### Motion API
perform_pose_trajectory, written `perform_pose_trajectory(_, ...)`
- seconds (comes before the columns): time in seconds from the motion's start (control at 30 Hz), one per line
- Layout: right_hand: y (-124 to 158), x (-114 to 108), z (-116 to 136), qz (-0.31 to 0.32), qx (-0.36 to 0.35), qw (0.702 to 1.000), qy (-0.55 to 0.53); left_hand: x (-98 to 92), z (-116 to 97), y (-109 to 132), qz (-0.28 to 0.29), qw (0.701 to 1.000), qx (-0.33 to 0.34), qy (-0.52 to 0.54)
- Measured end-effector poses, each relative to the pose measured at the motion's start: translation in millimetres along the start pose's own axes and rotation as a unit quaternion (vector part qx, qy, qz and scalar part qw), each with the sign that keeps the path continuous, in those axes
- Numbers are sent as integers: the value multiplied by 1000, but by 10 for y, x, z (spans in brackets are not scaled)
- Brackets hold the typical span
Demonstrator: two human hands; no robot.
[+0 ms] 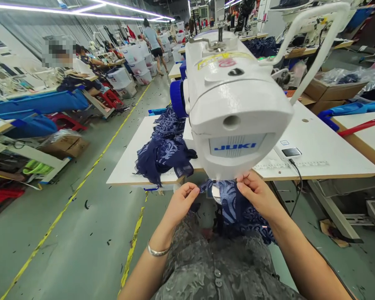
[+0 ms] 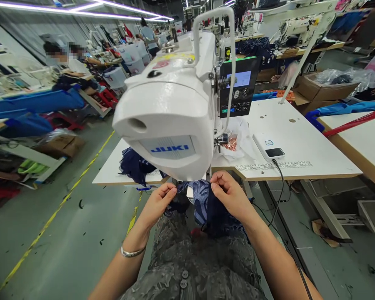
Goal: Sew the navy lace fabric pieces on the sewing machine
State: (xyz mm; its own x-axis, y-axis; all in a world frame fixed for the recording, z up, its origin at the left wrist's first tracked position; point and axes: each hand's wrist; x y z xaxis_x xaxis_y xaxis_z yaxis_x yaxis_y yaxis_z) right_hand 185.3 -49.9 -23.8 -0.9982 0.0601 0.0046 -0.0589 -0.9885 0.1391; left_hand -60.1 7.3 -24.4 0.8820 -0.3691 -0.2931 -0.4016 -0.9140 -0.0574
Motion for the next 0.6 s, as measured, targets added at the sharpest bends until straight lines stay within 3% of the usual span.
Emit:
perform_pose_trajectory(0.1, 176, -34, 61, -9, 2, 1000, -13, -106, -78, 67, 72, 997, -15, -5)
perform_pose_trajectory(0.17, 308, -119, 34, -14, 1, 1000, -21, -150, -100, 115, 152, 988, -26, -18)
perform_pose_trajectory(0.27, 454, -356, -200, -40, 18, 999, 6, -57, 1, 163, 283, 957, -31, -61)
perform_pose_trajectory(0.37, 493, -665, -693, -83, 95, 986, 107, 282, 278, 163, 383, 915, -3, -124)
perform_pose_trajectory(0.5, 504, -951, -1506, -146, 151, 962, 176, 961, 759, 119, 425, 893, 2, -147)
perform_pose_trajectory(0.6, 544, -962, -1964, -177, 162, 948, 210, 1452, 1105, 54, 507, 827, 41, -241)
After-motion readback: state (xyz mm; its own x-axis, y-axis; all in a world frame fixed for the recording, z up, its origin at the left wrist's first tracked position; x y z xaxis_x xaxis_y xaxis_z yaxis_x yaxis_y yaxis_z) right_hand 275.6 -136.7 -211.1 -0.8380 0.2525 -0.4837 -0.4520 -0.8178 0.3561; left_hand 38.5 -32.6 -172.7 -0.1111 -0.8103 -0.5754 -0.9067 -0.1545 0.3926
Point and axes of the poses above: each hand's wrist, its own y-axis away from the middle knuckle, its own x-axis out of the palm, z = x × y, and after that the axes turned 13 degrees about x, right-handed
